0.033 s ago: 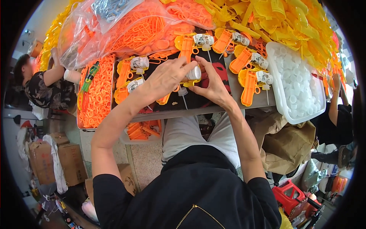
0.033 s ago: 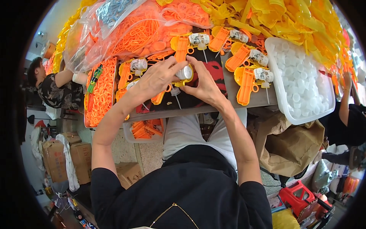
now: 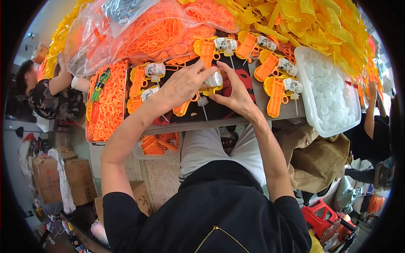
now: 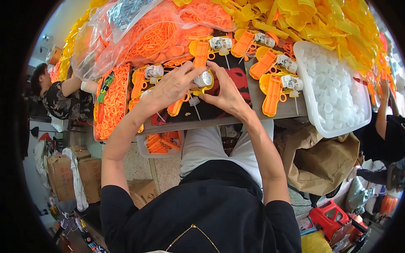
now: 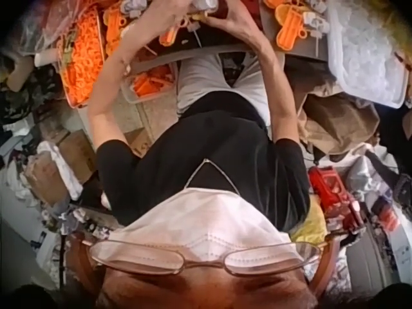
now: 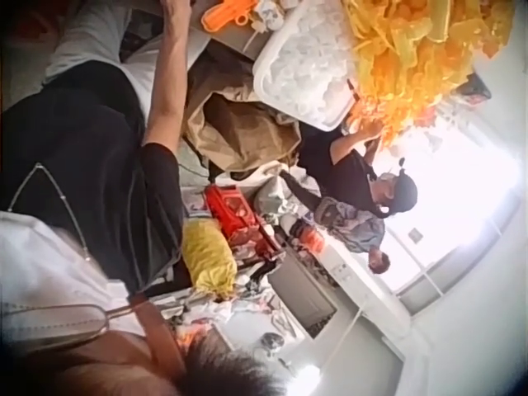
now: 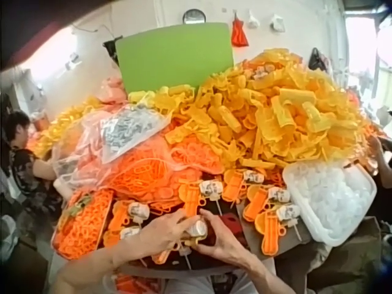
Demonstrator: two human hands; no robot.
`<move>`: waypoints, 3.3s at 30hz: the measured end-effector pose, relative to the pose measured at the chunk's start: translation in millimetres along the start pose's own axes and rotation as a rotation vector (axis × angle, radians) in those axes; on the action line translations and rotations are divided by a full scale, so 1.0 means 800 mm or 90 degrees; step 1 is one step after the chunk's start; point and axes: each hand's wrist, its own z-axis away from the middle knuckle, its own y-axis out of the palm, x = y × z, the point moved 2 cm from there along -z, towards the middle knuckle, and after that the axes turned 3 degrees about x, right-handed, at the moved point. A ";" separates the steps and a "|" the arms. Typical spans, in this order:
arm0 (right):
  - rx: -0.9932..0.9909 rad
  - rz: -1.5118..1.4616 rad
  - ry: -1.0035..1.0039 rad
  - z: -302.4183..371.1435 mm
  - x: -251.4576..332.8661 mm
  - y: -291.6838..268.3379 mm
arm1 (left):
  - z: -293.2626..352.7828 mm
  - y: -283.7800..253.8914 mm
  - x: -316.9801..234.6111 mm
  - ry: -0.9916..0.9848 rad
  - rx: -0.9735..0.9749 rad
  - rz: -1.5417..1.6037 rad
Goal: Assembling plastic toy bubble guns by attaching various components and applying labels at a workbench.
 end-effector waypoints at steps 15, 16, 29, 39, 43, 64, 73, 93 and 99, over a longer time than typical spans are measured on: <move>0.012 0.006 0.039 -0.010 0.012 -0.004 | 0.011 0.000 0.052 -0.031 0.038 0.244; 0.007 0.006 0.031 -0.011 0.009 -0.003 | 0.011 0.000 0.051 -0.024 0.033 0.228; -0.021 0.019 0.021 -0.015 0.013 0.003 | 0.016 0.003 0.041 -0.042 -0.025 0.291; 0.062 -0.030 0.052 -0.005 -0.006 -0.018 | 0.003 0.019 0.015 -0.126 -0.007 0.205; 0.084 0.055 0.042 0.011 -0.018 -0.023 | 0.002 0.058 -0.004 -0.116 -0.136 0.061; 0.165 0.448 0.131 -0.057 0.015 -0.011 | 0.076 0.080 -0.060 -0.110 -0.162 -0.043; 0.257 0.510 0.201 -0.080 0.016 -0.009 | 0.060 0.076 -0.073 -0.124 -0.154 -0.159; 0.273 0.518 0.243 -0.089 0.008 -0.003 | 0.044 0.068 -0.055 -0.081 -0.246 -0.060; 0.240 0.522 0.222 -0.085 0.010 -0.003 | 0.037 0.077 -0.053 0.014 -0.229 -0.117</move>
